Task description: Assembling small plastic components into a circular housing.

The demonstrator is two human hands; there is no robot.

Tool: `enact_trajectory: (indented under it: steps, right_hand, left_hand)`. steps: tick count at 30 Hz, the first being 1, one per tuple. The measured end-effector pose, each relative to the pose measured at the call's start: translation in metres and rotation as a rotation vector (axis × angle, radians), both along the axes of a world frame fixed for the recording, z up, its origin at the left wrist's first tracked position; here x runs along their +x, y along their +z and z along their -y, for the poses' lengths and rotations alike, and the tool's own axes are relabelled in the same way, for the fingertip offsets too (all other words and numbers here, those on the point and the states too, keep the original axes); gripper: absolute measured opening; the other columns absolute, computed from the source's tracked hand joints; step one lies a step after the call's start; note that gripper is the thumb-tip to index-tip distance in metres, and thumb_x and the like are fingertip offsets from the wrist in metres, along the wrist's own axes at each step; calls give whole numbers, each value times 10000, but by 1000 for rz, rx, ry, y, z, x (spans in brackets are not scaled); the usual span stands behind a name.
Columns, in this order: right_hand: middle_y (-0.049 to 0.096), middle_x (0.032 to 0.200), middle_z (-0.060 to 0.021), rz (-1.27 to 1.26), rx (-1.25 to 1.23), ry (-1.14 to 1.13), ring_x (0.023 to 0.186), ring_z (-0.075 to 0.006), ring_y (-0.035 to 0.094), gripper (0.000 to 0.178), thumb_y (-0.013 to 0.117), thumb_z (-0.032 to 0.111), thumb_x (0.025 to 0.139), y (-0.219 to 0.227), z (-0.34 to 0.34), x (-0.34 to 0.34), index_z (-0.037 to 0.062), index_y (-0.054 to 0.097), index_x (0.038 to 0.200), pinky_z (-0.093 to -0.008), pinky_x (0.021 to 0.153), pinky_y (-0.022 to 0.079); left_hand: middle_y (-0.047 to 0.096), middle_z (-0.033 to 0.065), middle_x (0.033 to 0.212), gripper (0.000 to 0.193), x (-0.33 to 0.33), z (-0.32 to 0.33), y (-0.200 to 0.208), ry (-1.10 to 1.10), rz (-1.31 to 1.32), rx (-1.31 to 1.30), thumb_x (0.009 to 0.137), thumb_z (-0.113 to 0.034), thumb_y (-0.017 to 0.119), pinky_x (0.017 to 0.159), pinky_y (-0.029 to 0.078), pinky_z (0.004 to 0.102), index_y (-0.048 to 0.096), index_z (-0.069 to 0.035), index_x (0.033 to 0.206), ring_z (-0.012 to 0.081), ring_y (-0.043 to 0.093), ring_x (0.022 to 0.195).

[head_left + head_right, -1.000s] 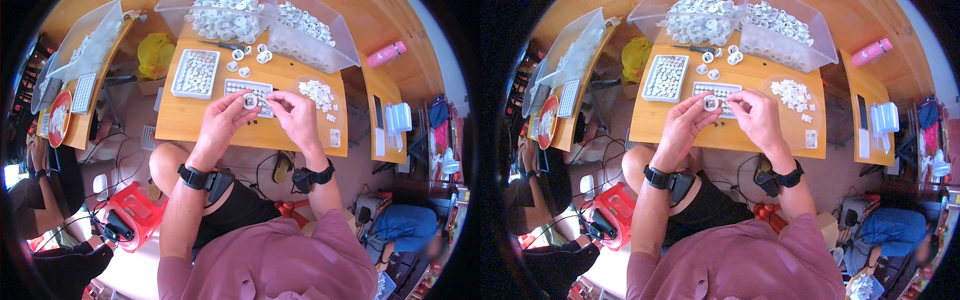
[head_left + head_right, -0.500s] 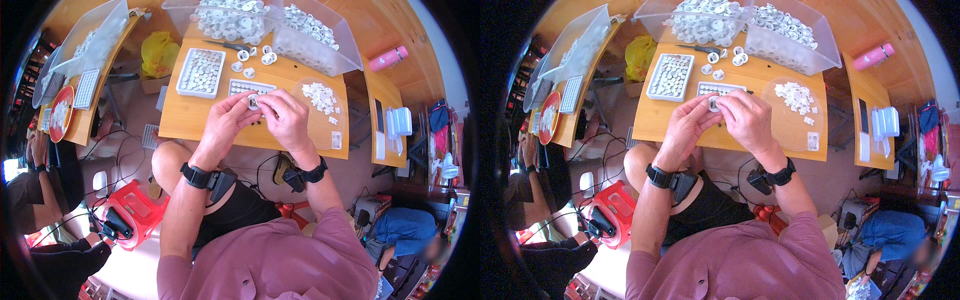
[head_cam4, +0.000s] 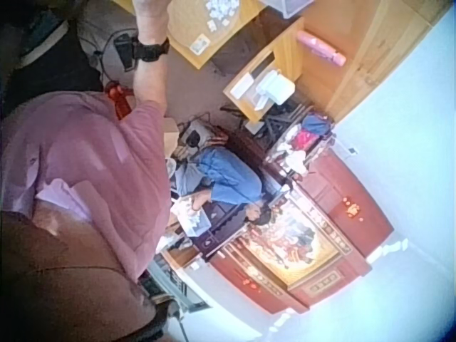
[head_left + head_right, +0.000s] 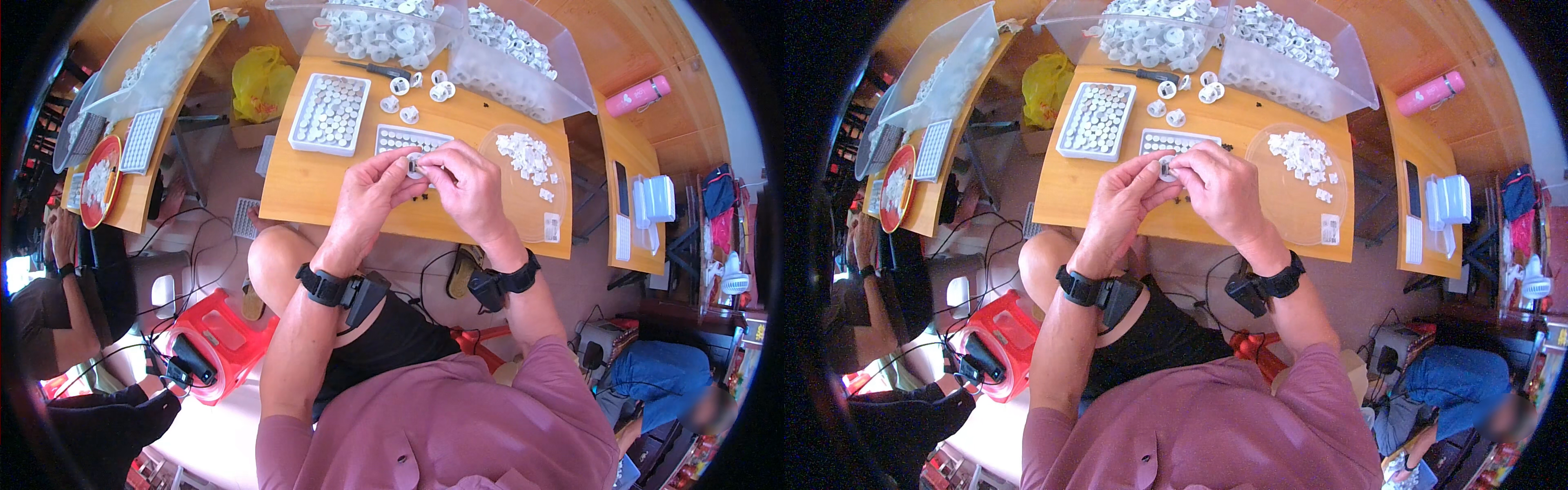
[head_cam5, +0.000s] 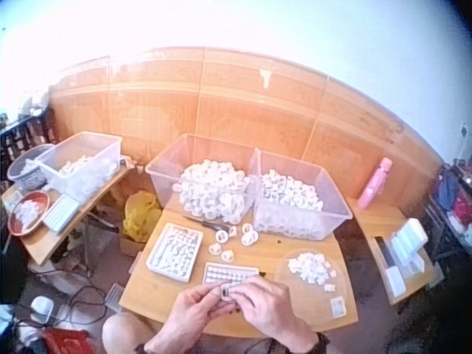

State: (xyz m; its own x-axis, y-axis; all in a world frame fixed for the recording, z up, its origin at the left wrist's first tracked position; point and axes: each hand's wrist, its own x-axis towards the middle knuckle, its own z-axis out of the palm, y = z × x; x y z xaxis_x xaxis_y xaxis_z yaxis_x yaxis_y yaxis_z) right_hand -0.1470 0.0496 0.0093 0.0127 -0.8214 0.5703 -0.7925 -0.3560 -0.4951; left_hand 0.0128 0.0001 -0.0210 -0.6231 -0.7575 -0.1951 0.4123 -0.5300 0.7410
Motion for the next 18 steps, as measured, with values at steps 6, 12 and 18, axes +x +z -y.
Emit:
enact_trajectory:
  steps: [6, 12, 18]
  right_hand:
    - [653, 819, -73, 15, 50, -3, 710, -264, 658, 56, 697, 73, 808, 3, 0, 0, 58, 668, 854, -362, 603, 524]
    - [653, 819, -60, -82, 4, -43, 715, -267, 659, 48, 698, 78, 810, 4, -2, 3, 73, 660, 840, -364, 601, 524]
    - [661, 831, -67, -12, 92, -60, 717, -273, 662, 49, 694, 84, 811, 6, -5, 3, 75, 663, 848, -362, 608, 525]
  left_hand:
    - [659, 136, 1113, 326, 0, -2, 1, 2, 37, -45, 1028, -155, 503, 917, 560, 304, 560, 56, 1270, 195, 676, 990]
    - [656, 130, 1119, 330, -2, -4, 0, 7, 97, -133, 1033, -160, 492, 907, 558, 287, 557, 55, 1275, 179, 672, 992]
    - [651, 131, 1126, 330, -4, -7, 1, 15, 114, -150, 1038, -152, 476, 904, 558, 281, 549, 60, 1280, 173, 672, 985]
